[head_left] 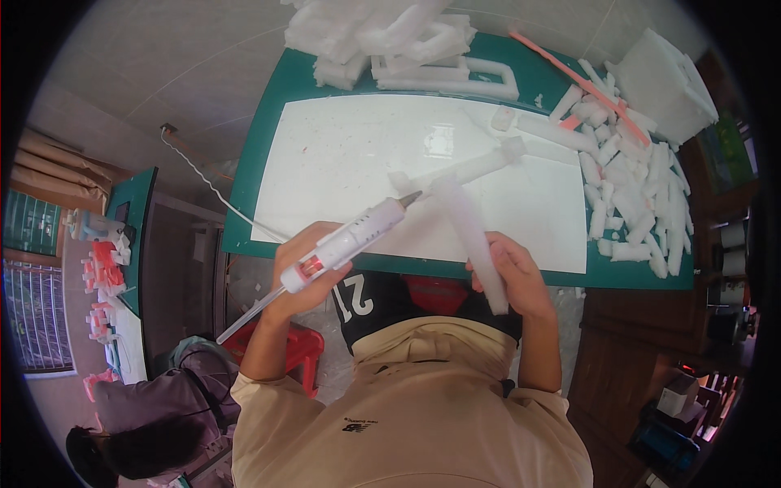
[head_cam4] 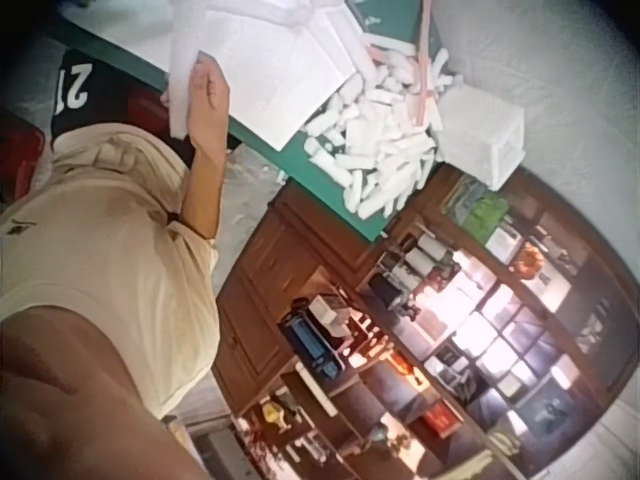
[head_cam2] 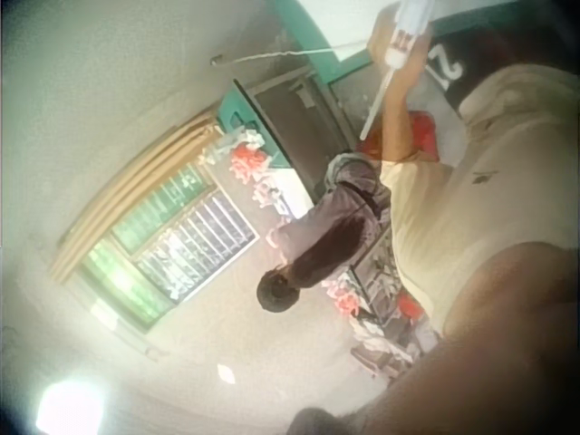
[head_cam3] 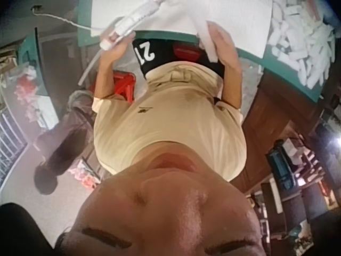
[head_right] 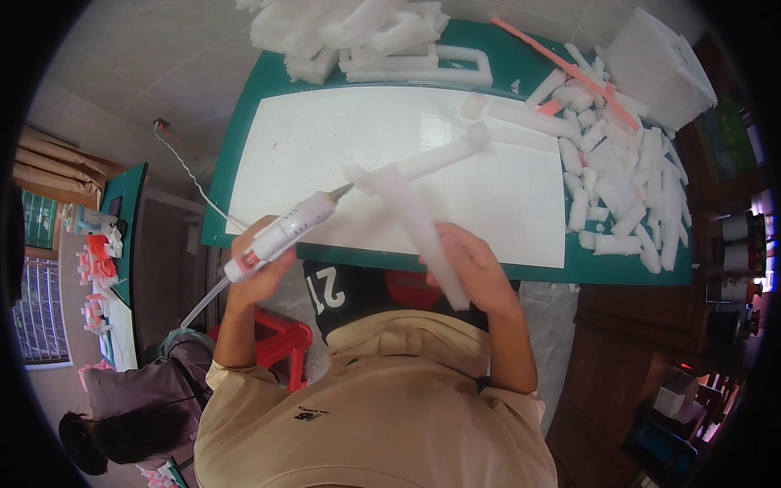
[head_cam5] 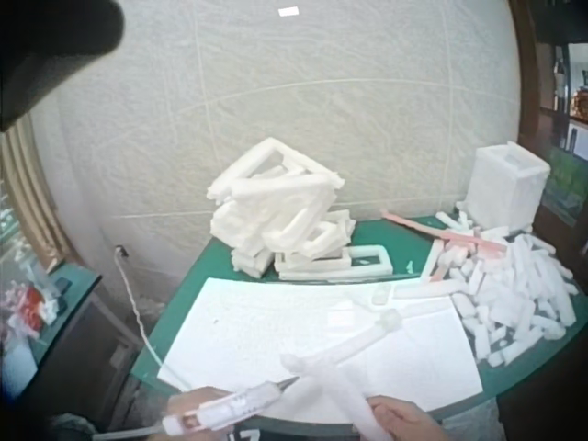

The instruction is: Gluing foam strips together to create a structure using a hot glue gun

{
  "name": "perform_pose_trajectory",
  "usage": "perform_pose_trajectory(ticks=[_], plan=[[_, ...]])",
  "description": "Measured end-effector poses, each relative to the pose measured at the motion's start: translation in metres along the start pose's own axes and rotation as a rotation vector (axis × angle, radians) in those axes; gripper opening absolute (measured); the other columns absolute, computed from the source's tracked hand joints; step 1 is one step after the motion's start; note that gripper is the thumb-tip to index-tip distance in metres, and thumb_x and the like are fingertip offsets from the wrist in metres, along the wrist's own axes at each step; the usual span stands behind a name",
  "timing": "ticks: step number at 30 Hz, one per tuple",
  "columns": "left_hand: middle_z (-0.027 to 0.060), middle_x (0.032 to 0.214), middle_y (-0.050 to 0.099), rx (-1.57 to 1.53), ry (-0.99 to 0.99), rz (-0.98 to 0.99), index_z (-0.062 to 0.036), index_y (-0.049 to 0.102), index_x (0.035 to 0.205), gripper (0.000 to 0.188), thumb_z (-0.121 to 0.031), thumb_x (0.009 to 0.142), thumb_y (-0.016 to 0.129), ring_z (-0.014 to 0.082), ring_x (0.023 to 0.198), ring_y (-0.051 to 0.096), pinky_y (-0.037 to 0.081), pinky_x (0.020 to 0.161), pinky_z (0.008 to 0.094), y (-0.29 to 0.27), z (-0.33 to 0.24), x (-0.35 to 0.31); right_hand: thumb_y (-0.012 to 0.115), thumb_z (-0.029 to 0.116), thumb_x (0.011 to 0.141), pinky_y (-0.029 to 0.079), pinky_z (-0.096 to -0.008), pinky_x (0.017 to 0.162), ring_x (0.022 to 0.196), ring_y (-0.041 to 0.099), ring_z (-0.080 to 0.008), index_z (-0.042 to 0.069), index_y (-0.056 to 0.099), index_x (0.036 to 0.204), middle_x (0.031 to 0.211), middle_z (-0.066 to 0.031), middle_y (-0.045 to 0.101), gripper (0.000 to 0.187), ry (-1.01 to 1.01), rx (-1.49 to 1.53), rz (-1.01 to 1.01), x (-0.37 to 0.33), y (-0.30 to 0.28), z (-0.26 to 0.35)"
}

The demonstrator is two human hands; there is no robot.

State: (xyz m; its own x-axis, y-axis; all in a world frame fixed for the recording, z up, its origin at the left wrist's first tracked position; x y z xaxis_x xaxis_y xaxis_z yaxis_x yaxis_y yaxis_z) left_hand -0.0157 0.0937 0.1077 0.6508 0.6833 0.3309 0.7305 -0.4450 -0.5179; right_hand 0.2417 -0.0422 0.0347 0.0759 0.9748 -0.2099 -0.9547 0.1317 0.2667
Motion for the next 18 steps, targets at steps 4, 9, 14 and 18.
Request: perform_pose_trajectory(ticks=[4, 9, 14, 18], plan=[[0.0161, 0.1, 0.069, -0.029, -0.015, 0.039, 0.0021, 0.067, 0.102, 0.029, -0.002, 0.074, 0.074, 0.0277, 0.087, 0.068, 0.053, 0.078, 0.0329, 0.0052, -0.0012, 0.0002, 0.042, 0.036, 0.106, 0.051, -0.0273, 0.064, 0.069, 0.061, -0.0139, -0.001, 0.053, 0.124, 0.091, -0.009, 0.064, 0.043, -0.002, -0.023, 0.029, 0.0001, 0.008, 0.0001], [0.0138, 0.094, 0.068, -0.049, -0.086, 0.06, 0.0011, 0.066, 0.099, 0.026, -0.003, 0.075, 0.075, 0.0257, 0.083, 0.067, 0.053, 0.074, 0.0323, 0.0067, 0.0033, -0.0007, 0.041, 0.033, 0.107, 0.052, -0.0252, 0.067, 0.072, 0.061, -0.0106, -0.002, 0.055, 0.125, 0.094, -0.0072, 0.064, 0.042, 0.015, -0.013, 0.053, -0.0004, 0.0096, 0.0017], [0.0128, 0.091, 0.067, -0.015, -0.071, 0.057, 0.0005, 0.066, 0.097, 0.024, -0.003, 0.075, 0.074, 0.0249, 0.079, 0.066, 0.052, 0.072, 0.0316, 0.0074, 0.0022, 0.0, 0.043, 0.034, 0.106, 0.052, -0.0263, 0.066, 0.071, 0.061, -0.0123, -0.002, 0.054, 0.125, 0.092, -0.0083, 0.064, 0.043, 0.021, -0.021, 0.058, 0.0011, 0.0111, 0.0003], [0.012, 0.088, 0.065, -0.025, -0.062, 0.065, 0.0004, 0.065, 0.094, 0.021, -0.004, 0.076, 0.074, 0.0244, 0.075, 0.064, 0.051, 0.068, 0.0316, 0.0094, 0.0048, 0.0014, 0.044, 0.035, 0.105, 0.052, -0.0275, 0.065, 0.07, 0.061, -0.014, -0.001, 0.053, 0.125, 0.092, -0.0094, 0.064, 0.042, 0.016, -0.023, 0.059, 0.0015, 0.0099, -0.0016]])
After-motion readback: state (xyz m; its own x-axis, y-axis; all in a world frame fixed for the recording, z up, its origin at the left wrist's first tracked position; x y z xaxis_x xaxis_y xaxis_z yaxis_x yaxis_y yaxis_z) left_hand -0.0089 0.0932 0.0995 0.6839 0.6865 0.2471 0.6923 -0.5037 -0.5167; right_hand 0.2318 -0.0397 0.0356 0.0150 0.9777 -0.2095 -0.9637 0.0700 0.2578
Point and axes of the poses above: each hand's wrist, its own x-axis towards the middle knuckle, its own y-axis out of the palm, z = x × y, the point moved 5 cm from there along x, towards the middle knuckle
